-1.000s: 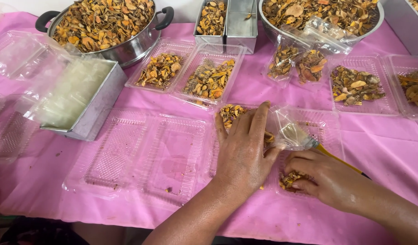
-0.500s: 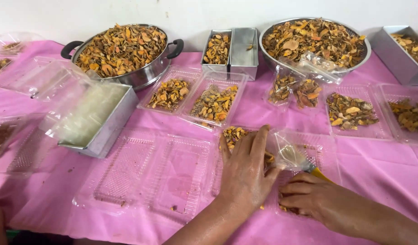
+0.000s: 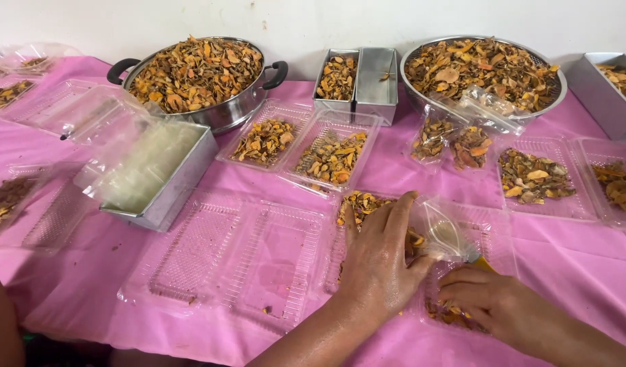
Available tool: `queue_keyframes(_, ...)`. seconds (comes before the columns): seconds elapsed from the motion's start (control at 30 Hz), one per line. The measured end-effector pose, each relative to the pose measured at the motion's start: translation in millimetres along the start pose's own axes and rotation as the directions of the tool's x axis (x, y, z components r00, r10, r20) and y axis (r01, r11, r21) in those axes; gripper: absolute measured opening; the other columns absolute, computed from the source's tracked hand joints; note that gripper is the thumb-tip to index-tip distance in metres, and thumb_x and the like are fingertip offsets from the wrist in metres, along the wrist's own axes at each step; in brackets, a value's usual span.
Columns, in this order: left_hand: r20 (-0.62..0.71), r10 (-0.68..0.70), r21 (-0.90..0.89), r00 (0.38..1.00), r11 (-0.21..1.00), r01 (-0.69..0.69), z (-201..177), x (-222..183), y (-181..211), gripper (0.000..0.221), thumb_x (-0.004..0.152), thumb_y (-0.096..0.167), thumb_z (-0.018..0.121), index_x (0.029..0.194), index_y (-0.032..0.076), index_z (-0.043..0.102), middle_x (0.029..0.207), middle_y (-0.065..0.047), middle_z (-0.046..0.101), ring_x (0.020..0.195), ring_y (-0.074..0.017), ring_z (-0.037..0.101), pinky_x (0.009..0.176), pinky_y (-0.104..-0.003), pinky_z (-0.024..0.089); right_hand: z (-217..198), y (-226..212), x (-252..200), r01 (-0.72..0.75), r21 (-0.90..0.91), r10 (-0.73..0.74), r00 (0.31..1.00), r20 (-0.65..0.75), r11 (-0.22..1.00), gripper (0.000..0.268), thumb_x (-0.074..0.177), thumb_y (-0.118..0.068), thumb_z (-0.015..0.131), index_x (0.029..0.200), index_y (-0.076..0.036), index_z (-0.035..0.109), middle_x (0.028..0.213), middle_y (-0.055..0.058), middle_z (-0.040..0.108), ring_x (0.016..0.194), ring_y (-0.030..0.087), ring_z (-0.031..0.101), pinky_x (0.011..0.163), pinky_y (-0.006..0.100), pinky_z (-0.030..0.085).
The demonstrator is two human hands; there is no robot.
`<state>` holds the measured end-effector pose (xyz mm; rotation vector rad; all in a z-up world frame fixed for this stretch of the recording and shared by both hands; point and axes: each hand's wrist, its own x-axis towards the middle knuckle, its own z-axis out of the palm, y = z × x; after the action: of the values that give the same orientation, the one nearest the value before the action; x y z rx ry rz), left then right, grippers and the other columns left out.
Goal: Packaging dried herbs into small plastic containers and bags using hands and a brush.
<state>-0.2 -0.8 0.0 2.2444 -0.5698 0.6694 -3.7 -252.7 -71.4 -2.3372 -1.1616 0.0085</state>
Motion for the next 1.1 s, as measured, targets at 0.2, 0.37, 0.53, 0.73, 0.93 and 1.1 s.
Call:
queue_keyframes(0.2, 0.005, -0.006, -0.029, 1.0, 1.0, 0.006, -1, 0, 1, 0.083, 0.075, 0.03, 0.08, 0.146, 0.005, 0.047, 0.114, -0.009, 0.066, 0.114, -0.0317, 0.062, 0.116, -0.073, 0.017, -42, -18, 4, -0.375, 0.091, 0.386, 0.885, -0.262, 0.922, 0.021, 0.078, -0.02, 0.079, 0.096, -0.02, 0.092, 0.101, -0.008, 0.092, 0.091, 0.005, 0.086, 0.097, 0.022, 0.062)
queue_keyframes(0.37, 0.028, -0.006, -0.015, 1.0, 1.0, 0.006, 2, 1, -1, 0.084, 0.075, 0.031, 0.08, 0.147, 0.006, 0.046, 0.114, -0.01, 0.066, 0.112, -0.0317, 0.062, 0.113, -0.074, 0.021, -95, -59, 24, -0.551, 0.403, 0.682, 0.619, -0.389, 0.73, 0.027, 0.078, 0.004, 0.078, 0.102, -0.003, 0.088, 0.101, 0.009, 0.089, 0.092, 0.016, 0.08, 0.099, 0.027, 0.059)
queue_keyframes(0.53, 0.0, 0.009, -0.082, 1.0, 0.997, -0.009, 1, -1, 4, 0.08, 0.071, 0.024, 0.076, 0.143, 0.003, 0.049, 0.122, -0.015, 0.066, 0.119, -0.035, 0.061, 0.113, -0.077, 0.016, -111, -92, 50, -0.36, 0.424, 0.551, 0.632, -0.544, 0.831, 0.025, 0.08, 0.012, 0.071, 0.102, 0.004, 0.079, 0.104, 0.017, 0.081, 0.099, 0.022, 0.076, 0.1, 0.03, 0.061)
queue_keyframes(0.73, 0.049, -0.034, -0.187, 0.998, 0.981, 0.043, 0, 2, 3, 0.081, 0.071, 0.029, 0.073, 0.143, 0.001, 0.048, 0.123, -0.019, 0.065, 0.119, -0.0397, 0.059, 0.112, -0.074, 0.014, -108, -102, 71, -0.476, 0.252, 0.535, 0.683, -0.498, 0.843, 0.027, 0.079, -0.001, 0.077, 0.102, -0.011, 0.086, 0.104, 0.001, 0.087, 0.095, 0.009, 0.079, 0.094, 0.024, 0.06)
queue_keyframes(0.93, 0.061, -0.069, -0.242, 0.996, 0.967, 0.082, -3, 4, 5, 0.079, 0.072, 0.029, 0.076, 0.141, 0.001, 0.051, 0.12, -0.013, 0.066, 0.116, -0.036, 0.061, 0.112, -0.067, 0.02, -105, -101, 70, -0.445, 0.093, 0.425, 0.743, -0.517, 0.891, 0.023, 0.082, -0.005, 0.073, 0.099, -0.014, 0.087, 0.105, -0.003, 0.087, 0.106, 0.01, 0.077, 0.103, 0.027, 0.056)
queue_keyframes(1.1, 0.069, -0.082, -0.261, 0.994, 0.96, 0.097, 3, 2, 3, 0.077, 0.071, 0.03, 0.078, 0.138, 0.004, 0.052, 0.118, -0.012, 0.066, 0.11, -0.0367, 0.061, 0.111, -0.065, 0.023, -101, -95, 65, -0.408, 0.057, 0.372, 0.756, -0.538, 0.911, 0.022, 0.082, -0.004, 0.073, 0.1, -0.011, 0.085, 0.108, -0.002, 0.084, 0.112, 0.012, 0.073, 0.108, 0.029, 0.052)
